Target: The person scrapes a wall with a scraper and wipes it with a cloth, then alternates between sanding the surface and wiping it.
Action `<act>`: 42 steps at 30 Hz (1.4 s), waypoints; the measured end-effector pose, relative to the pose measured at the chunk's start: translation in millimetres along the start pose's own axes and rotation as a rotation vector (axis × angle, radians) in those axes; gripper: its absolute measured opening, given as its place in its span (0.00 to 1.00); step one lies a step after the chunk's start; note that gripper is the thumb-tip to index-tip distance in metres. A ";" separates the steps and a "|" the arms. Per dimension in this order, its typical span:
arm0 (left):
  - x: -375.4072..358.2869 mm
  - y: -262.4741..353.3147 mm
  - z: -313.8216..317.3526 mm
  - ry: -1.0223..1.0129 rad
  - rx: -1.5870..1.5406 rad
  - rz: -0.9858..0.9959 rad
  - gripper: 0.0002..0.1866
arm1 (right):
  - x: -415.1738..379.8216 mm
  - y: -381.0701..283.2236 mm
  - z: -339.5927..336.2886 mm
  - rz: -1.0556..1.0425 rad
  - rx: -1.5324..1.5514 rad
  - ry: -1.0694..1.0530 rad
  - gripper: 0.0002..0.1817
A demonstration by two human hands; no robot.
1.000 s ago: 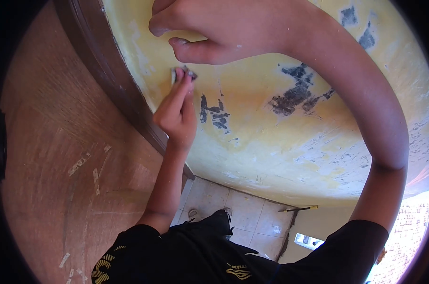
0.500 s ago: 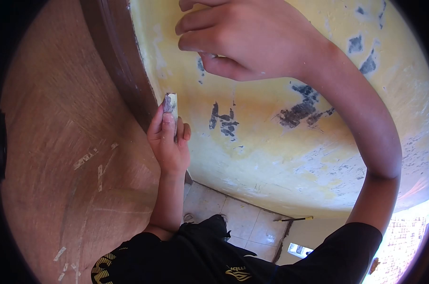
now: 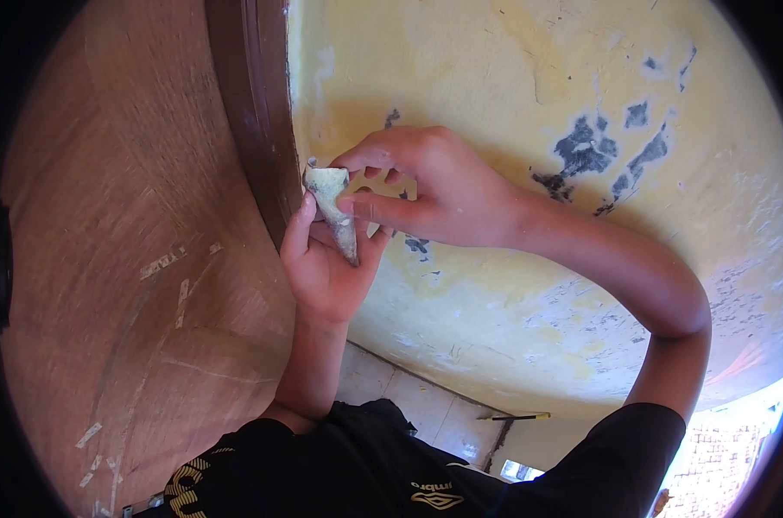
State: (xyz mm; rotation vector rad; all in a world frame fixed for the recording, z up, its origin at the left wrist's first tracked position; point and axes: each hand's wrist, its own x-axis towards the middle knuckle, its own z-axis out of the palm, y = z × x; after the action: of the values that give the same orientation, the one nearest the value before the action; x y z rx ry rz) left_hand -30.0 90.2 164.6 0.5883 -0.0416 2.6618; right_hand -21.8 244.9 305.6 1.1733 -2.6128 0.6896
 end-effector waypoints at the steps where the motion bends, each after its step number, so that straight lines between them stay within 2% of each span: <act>1: 0.0 -0.2 2.7 0.047 0.047 0.035 0.20 | -1.1 -2.0 -2.4 0.049 0.066 -0.001 0.16; 3: 2.0 -1.5 6.1 0.082 0.087 0.077 0.21 | -1.8 -4.9 -4.4 0.092 0.118 -0.007 0.12; 5: 1.5 -3.7 4.6 -0.008 0.177 0.125 0.20 | -1.5 -6.1 2.0 0.218 0.562 0.011 0.13; 6: 0.8 -3.5 6.7 -0.012 0.175 0.131 0.20 | -1.6 -6.3 1.9 0.215 0.557 0.006 0.13; 8: -2.0 -2.5 9.9 -0.058 0.228 0.143 0.19 | -2.1 -6.6 1.3 0.341 0.804 -0.043 0.14; 12: -3.2 2.0 -10.4 -0.108 0.307 0.178 0.17 | 1.7 -9.6 4.0 0.402 0.928 -0.092 0.21; 14: -4.2 2.2 -19.2 -0.197 0.256 0.131 0.23 | 0.3 -16.9 9.5 0.500 1.218 -0.151 0.21; 18: -8.9 -1.4 -21.5 -0.230 0.112 0.128 0.23 | -8.5 -19.0 22.0 0.501 1.243 -0.156 0.21; 20: -9.0 2.7 -19.5 -0.228 0.069 0.125 0.23 | -10.7 -21.9 21.6 0.448 1.312 -0.163 0.17; 21: -8.6 6.6 -13.6 -0.217 0.088 0.133 0.18 | -12.7 -22.4 23.6 0.450 1.313 -0.172 0.17; 22: -7.6 10.5 -10.0 -0.208 0.109 0.139 0.14 | -15.6 -21.1 27.5 0.404 1.336 -0.149 0.18; 24: -6.1 15.1 -9.1 -0.185 0.153 0.152 0.13 | -20.2 -19.2 36.1 0.356 1.360 -0.124 0.19; 26: -6.7 19.6 -10.0 -0.156 0.190 0.145 0.12 | -29.3 -18.8 46.5 0.374 1.481 0.037 0.21; 28: -7.8 30.3 -13.2 -0.066 0.280 0.051 0.12 | -42.0 -11.8 57.5 0.401 1.457 0.128 0.23; 30: -10.3 38.1 -17.4 -0.017 0.296 0.034 0.11 | -56.2 0.0 65.2 0.417 1.508 0.061 0.24; 32: -12.5 46.4 -22.4 -0.114 0.407 0.021 0.10 | -62.5 -3.5 76.9 0.448 1.487 0.085 0.25; 34: -14.4 56.0 -19.1 -0.086 0.424 -0.081 0.09 | -67.0 -5.8 89.1 0.474 1.468 0.110 0.26; 36: -13.2 61.9 -15.3 -0.098 0.662 -0.207 0.10 | -76.6 -1.9 102.9 0.428 1.430 0.121 0.29; 37: -11.5 64.0 -12.0 -0.098 0.662 -0.223 0.10 | -83.3 2.4 106.2 0.427 1.342 0.061 0.36; 38: -9.3 65.9 -7.7 -0.157 0.821 -0.268 0.10 | -88.5 3.5 113.1 0.432 1.347 0.076 0.36; 39: -7.2 66.9 -3.5 -0.218 0.979 -0.314 0.10 | -91.6 2.5 120.1 0.473 1.229 0.128 0.39; 40: -4.7 67.5 1.0 -0.220 0.977 -0.331 0.10 | -95.1 0.3 125.6 0.513 1.110 0.178 0.43; 41: -1.6 67.5 5.5 -0.310 1.143 -0.369 0.10 | -99.9 -0.5 121.5 0.559 0.915 0.076 0.48; 42: 0.1 66.7 8.3 -0.407 1.307 -0.403 0.09 | -103.1 -0.3 123.9 0.566 0.919 0.093 0.48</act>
State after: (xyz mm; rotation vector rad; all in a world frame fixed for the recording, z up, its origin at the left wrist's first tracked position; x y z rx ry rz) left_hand -53.5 28.3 176.1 1.2960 1.5682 1.8239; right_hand 48.8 251.6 160.8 0.4553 -2.5664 2.1348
